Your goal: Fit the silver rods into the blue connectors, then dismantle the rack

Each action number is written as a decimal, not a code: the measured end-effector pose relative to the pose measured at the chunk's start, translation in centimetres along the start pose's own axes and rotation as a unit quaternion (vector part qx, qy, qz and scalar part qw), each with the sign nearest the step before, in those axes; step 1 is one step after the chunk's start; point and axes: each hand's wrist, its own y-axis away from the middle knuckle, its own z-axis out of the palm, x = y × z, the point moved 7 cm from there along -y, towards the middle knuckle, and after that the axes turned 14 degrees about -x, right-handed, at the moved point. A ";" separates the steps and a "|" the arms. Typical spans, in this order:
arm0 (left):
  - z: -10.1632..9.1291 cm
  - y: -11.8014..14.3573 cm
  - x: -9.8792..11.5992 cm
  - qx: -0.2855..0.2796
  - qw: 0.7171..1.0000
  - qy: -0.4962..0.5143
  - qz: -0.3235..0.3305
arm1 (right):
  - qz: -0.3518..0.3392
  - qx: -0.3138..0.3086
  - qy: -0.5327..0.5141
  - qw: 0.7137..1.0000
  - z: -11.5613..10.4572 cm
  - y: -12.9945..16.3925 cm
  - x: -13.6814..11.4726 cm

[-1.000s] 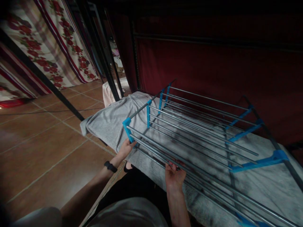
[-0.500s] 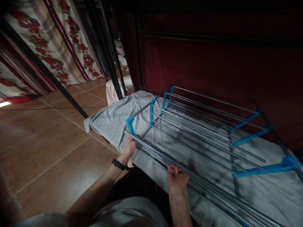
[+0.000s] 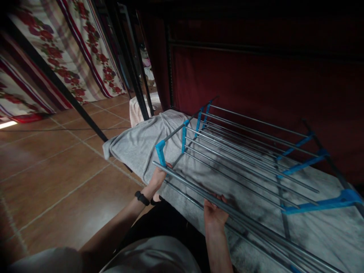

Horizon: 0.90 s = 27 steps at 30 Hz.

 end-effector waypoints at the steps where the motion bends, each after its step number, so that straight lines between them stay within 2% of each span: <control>1: 0.0 0.0 0.0 0.001 1.000 0.002 0.000 | 0.004 0.003 -0.008 1.000 0.1 0.0 0.1; 7: 0.2 -0.2 -0.3 -0.011 1.000 0.022 0.010 | 0.003 0.009 -0.048 0.999 0.8 0.5 0.1; 17: 0.0 -0.5 -0.1 -0.034 0.999 0.018 0.004 | 0.028 0.060 -0.088 0.994 -0.2 0.7 0.8; 24: 0.0 -0.4 -0.3 -0.036 0.999 0.028 0.004 | 0.013 0.015 -0.056 0.998 0.3 0.7 0.5; 27: 0.0 -0.5 -0.5 -0.032 0.999 0.034 0.002 | 0.018 0.044 -0.063 0.997 -0.3 0.8 0.7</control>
